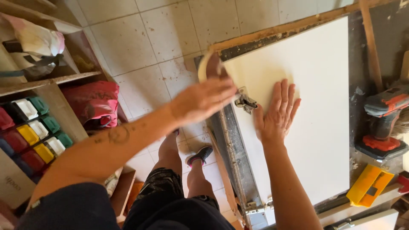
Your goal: Sanding the edges of a white board with sandpaper
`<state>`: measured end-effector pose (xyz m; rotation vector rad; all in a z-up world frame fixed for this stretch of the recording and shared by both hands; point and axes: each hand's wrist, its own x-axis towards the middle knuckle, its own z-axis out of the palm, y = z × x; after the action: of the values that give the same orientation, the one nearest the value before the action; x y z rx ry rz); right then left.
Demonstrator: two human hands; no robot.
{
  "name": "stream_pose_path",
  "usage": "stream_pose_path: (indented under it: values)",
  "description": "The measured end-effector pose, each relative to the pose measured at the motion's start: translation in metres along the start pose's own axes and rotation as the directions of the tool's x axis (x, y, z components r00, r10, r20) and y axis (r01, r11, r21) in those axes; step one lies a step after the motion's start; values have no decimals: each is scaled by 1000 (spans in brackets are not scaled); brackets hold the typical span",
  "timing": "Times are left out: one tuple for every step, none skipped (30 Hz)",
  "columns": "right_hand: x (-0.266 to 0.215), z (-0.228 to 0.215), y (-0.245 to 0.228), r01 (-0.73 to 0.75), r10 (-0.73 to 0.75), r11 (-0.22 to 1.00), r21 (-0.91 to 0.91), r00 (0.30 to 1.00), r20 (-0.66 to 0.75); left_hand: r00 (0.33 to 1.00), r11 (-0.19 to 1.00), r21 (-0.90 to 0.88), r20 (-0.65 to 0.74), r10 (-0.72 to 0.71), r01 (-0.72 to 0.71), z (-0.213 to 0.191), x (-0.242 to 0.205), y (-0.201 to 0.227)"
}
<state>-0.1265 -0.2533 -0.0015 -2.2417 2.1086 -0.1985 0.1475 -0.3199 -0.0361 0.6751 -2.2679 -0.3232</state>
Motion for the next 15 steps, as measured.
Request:
stream_pose_path:
  values:
    - [-3,-1,0,-2,2,1000,0,1000,8,1000,1000,-5,3,-5,5,-9,4,-4]
    - [-2,0,-1,9,-9,1000,8,1000,-5,999,993,120,22,-26,24,-19,11,-11]
    - [0,0,-2,19,-19,1000,15,1000,-18,998,969,244,38,-50,39,-30,18,-19]
    - [0,0,-2,16,-15,1000,17,1000,-25,998,969,246,40,-42,31,-25,13,-8]
    - [1,1,-3,19,-18,1000,18,999,-38,1000,990,140,24,1,-4,-20,7,3]
    - [-2,1,-2,26,-26,1000,17,999,-40,1000,999,28,3,30,-31,-13,-1,18]
    - [1,3,0,27,-26,1000,16,999,-37,1000,999,26,3,27,-27,-12,4,-1]
    - [0,4,1,20,-20,1000,-2,999,-29,999,1000,-3,-36,12,-13,-10,8,-18]
    - [-2,5,3,14,-14,1000,-20,1000,-21,997,999,-33,-74,-4,1,-9,11,-34]
    - [-5,5,3,22,-22,1000,-14,1000,-15,997,1000,-29,-72,-13,11,-9,6,-23]
    - [-8,3,4,25,-25,1000,-6,1000,-1,995,996,-81,-89,-35,28,-9,3,-12]
    - [-4,4,4,11,-11,1000,-6,1000,-14,994,991,-132,-109,-26,11,-9,7,-11]
    - [4,6,1,2,-3,1000,-8,999,-34,994,992,-128,-112,-4,-10,-9,9,-23]
    - [2,5,1,9,-9,1000,-9,999,-40,994,996,-69,-95,46,-53,-7,4,-21]
    - [-1,4,0,16,-16,1000,-11,999,-46,993,995,-12,-75,96,-97,-5,-2,-19]
